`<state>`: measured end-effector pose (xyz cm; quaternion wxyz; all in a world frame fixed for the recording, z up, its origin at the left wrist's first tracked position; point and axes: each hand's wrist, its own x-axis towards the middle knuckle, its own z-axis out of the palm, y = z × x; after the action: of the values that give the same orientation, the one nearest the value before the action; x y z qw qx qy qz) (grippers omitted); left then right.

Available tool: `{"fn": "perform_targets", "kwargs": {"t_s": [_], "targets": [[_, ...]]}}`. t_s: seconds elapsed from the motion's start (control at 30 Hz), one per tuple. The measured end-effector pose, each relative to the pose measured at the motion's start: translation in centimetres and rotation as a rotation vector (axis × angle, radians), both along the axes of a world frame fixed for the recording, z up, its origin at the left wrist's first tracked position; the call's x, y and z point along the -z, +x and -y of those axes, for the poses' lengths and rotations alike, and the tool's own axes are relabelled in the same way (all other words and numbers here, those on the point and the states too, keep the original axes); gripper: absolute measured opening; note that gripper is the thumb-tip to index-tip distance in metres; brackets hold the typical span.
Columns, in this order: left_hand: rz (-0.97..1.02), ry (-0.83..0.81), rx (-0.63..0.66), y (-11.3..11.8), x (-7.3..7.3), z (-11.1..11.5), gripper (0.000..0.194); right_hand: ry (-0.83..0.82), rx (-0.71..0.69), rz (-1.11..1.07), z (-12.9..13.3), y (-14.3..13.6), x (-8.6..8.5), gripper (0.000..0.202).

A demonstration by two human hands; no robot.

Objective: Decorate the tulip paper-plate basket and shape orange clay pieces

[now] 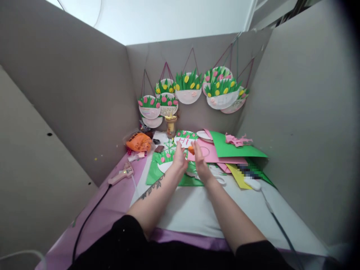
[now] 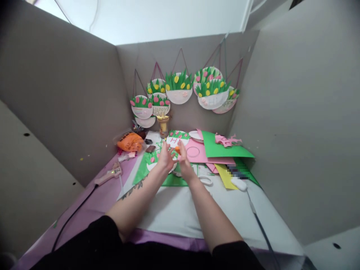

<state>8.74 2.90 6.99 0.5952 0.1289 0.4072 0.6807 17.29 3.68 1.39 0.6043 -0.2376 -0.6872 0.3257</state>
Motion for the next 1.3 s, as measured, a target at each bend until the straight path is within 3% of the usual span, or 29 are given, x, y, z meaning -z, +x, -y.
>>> {"fn": "perform_targets", "kwargs": {"t_s": [0.1, 0.2, 0.37, 0.47, 0.6, 0.8, 1.0, 1.13, 1.23, 1.3], "targets": [[0.077, 0.099, -0.004, -1.1, 1.3, -1.5, 0.042, -0.04, -0.215, 0.067, 1.3, -1.4, 0.5, 0.092], [0.018, 0.174, -0.05, -2.3, 3.2, -2.1, 0.027, -0.107, -0.28, 0.009, 1.8, -1.7, 0.4, 0.095], [0.04, 0.176, -0.071, -4.0, 4.8, -2.0, 0.042, -0.144, -0.215, -0.155, 1.4, -0.5, -0.2, 0.072], [0.11, 0.22, -0.035, -4.3, 4.7, -1.6, 0.047, -0.129, -0.148, -0.201, 1.1, -0.1, -0.1, 0.065], [0.122, 0.263, -0.007, -4.4, 4.4, -1.3, 0.056, -0.056, -0.016, -0.11, 1.2, -0.1, -0.1, 0.059], [0.257, 0.285, 0.255, -3.2, 4.3, -0.7, 0.075, 0.15, 0.277, 0.192, 0.0, 0.4, 0.3, 0.065], [0.287, 0.312, 0.561, -1.5, 4.0, 0.9, 0.084, 0.153, 0.347, 0.434, -1.1, 0.8, 0.7, 0.042], [0.304, 0.304, 0.629, -2.1, 3.9, 1.0, 0.089, 0.077, 0.35, 0.171, -1.4, 1.4, 0.3, 0.028], [0.284, 0.277, 0.664, -2.6, 4.2, 0.5, 0.088, -0.154, 0.35, -0.185, -2.0, 2.1, -0.2, 0.045], [0.253, 0.246, 0.606, -2.8, 4.6, 0.0, 0.084, -0.317, 0.308, -0.463, -2.4, 2.7, -0.7, 0.063]]}}
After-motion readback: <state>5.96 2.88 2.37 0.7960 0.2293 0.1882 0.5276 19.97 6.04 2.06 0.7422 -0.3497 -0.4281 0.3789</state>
